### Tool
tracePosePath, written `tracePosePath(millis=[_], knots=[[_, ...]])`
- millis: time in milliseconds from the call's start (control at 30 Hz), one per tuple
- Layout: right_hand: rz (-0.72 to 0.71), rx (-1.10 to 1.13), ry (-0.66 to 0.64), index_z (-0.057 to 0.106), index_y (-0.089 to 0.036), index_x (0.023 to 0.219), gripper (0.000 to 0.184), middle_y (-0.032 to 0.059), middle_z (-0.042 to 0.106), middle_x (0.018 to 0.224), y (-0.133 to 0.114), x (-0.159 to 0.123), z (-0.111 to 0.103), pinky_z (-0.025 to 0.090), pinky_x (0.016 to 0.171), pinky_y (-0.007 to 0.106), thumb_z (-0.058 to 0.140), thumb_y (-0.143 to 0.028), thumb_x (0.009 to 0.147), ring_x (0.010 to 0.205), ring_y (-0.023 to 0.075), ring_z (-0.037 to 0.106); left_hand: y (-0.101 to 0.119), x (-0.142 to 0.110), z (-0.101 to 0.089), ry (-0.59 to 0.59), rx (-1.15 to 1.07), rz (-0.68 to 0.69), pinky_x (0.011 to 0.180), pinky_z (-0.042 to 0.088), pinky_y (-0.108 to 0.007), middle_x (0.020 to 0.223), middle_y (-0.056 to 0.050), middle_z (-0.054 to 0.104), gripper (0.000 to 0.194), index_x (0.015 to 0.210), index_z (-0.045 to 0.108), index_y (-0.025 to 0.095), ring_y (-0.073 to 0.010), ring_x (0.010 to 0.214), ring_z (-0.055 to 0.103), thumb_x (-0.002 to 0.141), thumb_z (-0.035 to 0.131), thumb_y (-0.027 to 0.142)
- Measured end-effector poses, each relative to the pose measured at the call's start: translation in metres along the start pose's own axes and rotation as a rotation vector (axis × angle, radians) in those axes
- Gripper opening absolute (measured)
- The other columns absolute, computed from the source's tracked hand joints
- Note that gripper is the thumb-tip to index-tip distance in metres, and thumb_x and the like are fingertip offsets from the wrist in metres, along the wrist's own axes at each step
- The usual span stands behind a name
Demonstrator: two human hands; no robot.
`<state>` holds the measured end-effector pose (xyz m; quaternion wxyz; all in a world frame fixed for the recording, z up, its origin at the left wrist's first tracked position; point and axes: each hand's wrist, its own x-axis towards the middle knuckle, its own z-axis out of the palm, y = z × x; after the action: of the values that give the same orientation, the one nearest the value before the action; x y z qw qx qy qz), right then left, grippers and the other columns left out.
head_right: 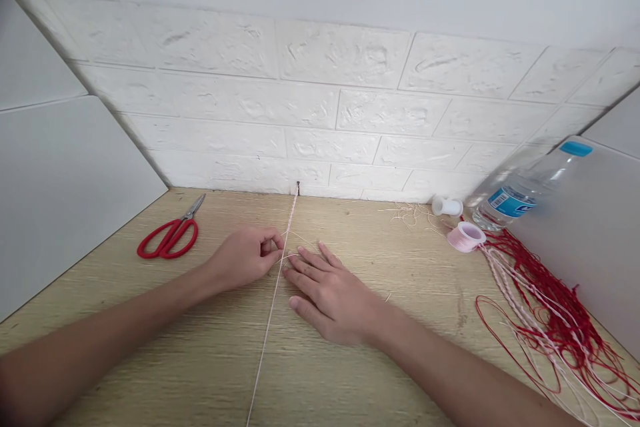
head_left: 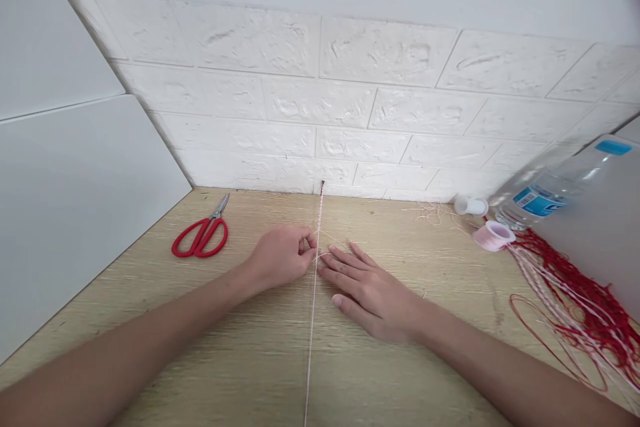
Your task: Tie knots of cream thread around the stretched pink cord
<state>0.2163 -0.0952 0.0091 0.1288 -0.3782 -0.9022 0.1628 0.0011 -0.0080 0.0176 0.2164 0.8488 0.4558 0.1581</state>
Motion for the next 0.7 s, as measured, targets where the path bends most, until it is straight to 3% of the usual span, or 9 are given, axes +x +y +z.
tracePosePath(millis=[233,400,700], knots=[[0.029,0.066,0.002,0.018,-0.017,0.154,0.064,0.0130,0.031,0.155,-0.002,0.000,-0.002,0.009,0.122,0.053,0.039,-0.043,0.100,0.147,0.0253,0.021,0.005,-0.002,-0.004,-0.052,-0.015,-0.013,0.052,0.032,-0.025,0.063,0.005,0.064,0.009,0.084,0.064,0.023,-0.0133,0.057,0.056,0.077,0.058,0.024],[0.042,0.122,0.013,0.025,-0.017,0.149,0.058,0.0138,0.040,0.151,-0.003,0.001,-0.005,0.008,0.122,0.054,0.040,-0.041,0.099,0.146,0.0245,0.023,0.008,-0.003,-0.003,-0.041,-0.016,0.016,0.052,0.031,-0.025,0.068,0.002,0.066,0.010,0.084,0.064,0.022,-0.0143,0.059,0.057,0.079,0.059,0.030],[0.047,0.082,0.003,0.018,-0.018,0.153,0.062,0.0127,0.036,0.153,-0.003,0.002,-0.004,0.009,0.122,0.052,0.039,-0.043,0.100,0.147,0.0238,0.020,0.011,-0.006,-0.005,-0.128,0.037,0.017,0.052,0.029,-0.026,0.074,-0.001,0.065,0.014,0.072,0.060,0.020,-0.0149,0.061,0.054,0.082,0.051,0.020]])
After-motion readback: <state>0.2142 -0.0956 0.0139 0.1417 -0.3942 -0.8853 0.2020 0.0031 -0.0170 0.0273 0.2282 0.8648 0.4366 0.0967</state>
